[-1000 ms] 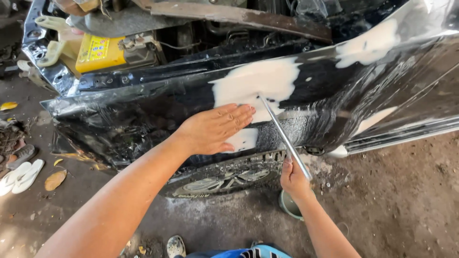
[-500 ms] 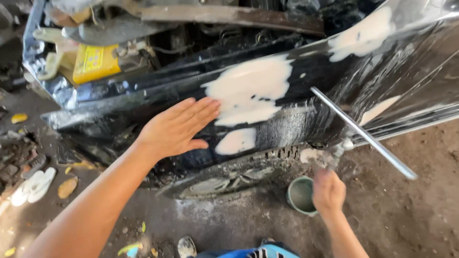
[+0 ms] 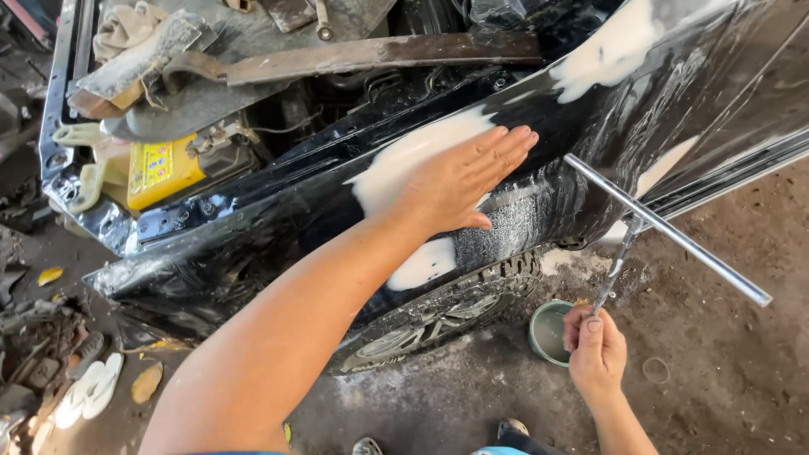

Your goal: The person scrapes a white substance off the side of a black car using a T-shaped metal tool. They hold the car panel with their left hand while scraping with their right hand, working on the area near the wheel arch and engine bay.

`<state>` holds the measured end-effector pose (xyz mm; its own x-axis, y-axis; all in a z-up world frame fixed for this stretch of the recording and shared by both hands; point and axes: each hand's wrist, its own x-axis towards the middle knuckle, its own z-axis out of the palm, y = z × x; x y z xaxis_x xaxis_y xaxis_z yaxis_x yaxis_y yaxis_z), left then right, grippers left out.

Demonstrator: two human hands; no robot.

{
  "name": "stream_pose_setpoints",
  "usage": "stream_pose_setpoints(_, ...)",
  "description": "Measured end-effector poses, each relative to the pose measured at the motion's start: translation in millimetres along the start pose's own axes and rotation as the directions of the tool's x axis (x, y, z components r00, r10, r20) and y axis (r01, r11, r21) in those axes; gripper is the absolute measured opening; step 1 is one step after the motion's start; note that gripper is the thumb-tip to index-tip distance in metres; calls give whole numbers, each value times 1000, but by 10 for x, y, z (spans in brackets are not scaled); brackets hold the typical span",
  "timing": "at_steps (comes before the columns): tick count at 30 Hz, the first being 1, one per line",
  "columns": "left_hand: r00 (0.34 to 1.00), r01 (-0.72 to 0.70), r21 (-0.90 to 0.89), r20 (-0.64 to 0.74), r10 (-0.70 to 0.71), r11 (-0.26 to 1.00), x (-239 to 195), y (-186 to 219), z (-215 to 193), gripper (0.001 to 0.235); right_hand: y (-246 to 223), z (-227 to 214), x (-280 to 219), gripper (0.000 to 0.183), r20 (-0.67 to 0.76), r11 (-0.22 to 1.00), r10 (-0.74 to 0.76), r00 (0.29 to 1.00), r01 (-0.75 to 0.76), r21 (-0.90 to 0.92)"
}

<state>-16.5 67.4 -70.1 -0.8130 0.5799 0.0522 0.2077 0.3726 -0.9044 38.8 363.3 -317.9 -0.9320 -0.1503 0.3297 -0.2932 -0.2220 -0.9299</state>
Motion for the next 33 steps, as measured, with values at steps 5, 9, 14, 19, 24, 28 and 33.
stream_pose_setpoints(5,998,-61,-22,-18,61,998,-432,-64,-16,121,222,279,-182,46,4,999,-13,1000,13,37)
stream_pose_setpoints(9,993,-110,-58,35,112,992,-936,-214,-78,115,328,623,-426,44,-40,972,100,994,-89,220)
stream_pose_setpoints(14,990,-135,-149,17,139,980,-1490,-353,-85,112,352,884,-761,44,-93,963,149,984,-123,241)
stream_pose_setpoints(19,991,-121,-226,22,129,967,-1559,-302,46,108,299,1086,-987,42,-122,976,114,986,-88,200)
stream_pose_setpoints(24,986,-159,-120,39,164,980,-1123,-342,-15,109,241,1292,-1096,43,-173,972,134,976,-95,214)
stream_pose_setpoints(28,989,-142,-113,18,145,983,-990,-334,-13,106,188,1349,-1103,45,-162,992,76,984,-57,115)
stream_pose_setpoints(33,993,-105,-137,36,111,985,-1282,-400,-94,106,108,1452,-969,45,-165,997,73,984,-66,46)
